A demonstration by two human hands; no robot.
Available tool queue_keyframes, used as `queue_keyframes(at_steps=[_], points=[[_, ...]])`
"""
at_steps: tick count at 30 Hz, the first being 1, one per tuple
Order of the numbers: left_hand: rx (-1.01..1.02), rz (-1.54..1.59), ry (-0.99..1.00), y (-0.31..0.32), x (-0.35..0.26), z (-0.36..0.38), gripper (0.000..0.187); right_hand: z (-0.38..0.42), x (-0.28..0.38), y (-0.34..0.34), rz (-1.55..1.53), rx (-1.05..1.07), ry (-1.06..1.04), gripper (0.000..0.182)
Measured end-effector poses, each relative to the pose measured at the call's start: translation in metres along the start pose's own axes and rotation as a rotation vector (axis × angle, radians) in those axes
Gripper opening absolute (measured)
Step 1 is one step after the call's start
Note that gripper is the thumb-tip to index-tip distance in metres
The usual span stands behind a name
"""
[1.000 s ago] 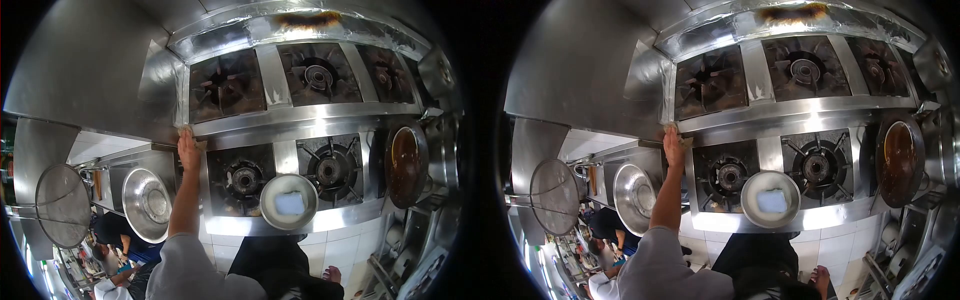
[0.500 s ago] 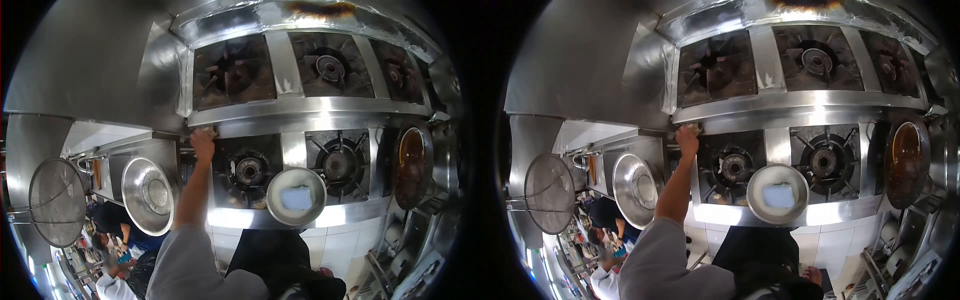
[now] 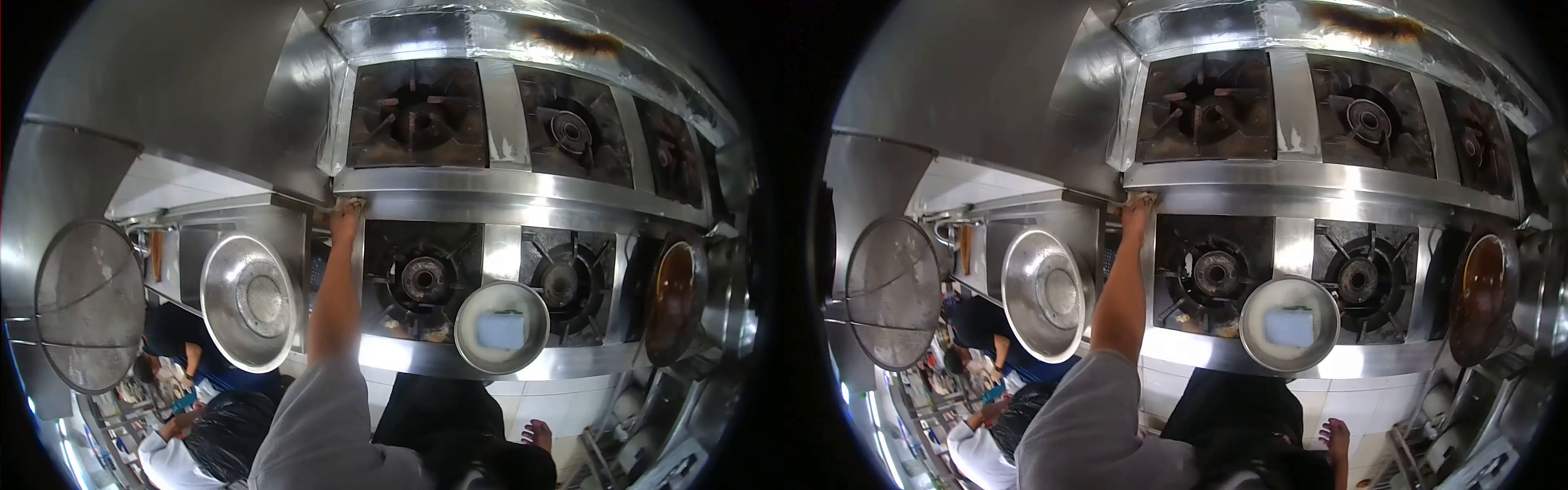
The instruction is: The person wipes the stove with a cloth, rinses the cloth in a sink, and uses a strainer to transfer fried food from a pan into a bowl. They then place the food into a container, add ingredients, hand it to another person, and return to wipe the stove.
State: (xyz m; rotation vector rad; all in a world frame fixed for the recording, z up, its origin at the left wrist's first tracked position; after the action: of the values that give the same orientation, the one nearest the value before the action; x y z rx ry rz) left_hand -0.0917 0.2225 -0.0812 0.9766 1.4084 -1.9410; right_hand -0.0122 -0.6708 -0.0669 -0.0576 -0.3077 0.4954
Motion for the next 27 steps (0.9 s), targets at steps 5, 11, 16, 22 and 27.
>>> queue_keyframes(at_steps=[5, 11, 16, 22, 27], points=[[0.231, -0.014, 0.015, -0.039, 0.053, 0.102, 0.057, 0.006, -0.014, -0.014, -0.068, -0.027, 0.058, 0.032], [0.236, -0.153, 0.330, -0.042, -0.024, 0.153, 0.052, -0.013, -0.032, -0.002, 0.172, 0.151, -0.049, 0.030], [0.138, -0.370, 0.300, -0.007, -0.054, 0.081, 0.058, 0.018, 0.063, 0.059, 0.186, 0.230, -0.009, 0.026], [0.243, -0.369, 0.135, -0.101, 0.025, 0.361, 0.042, 0.080, 0.221, 0.141, -0.361, 0.213, -0.385, 0.031], [0.279, -0.189, -0.061, -0.123, 0.072, 0.420, 0.023, 0.073, 0.254, 0.180, -0.309, 0.229, -0.462, 0.008]])
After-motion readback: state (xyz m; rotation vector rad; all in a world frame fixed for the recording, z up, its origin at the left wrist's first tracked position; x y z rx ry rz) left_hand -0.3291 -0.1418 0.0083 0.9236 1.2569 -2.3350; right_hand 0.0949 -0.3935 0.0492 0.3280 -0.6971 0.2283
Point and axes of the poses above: each hand's wrist, its own z-axis away from the middle knuckle, its own y-axis out of the palm, x = y × z, the point moved 8 cm from there along -z, towards the middle knuckle, and after that the axes turned 4 degrees about x, right-handed, at the moved point
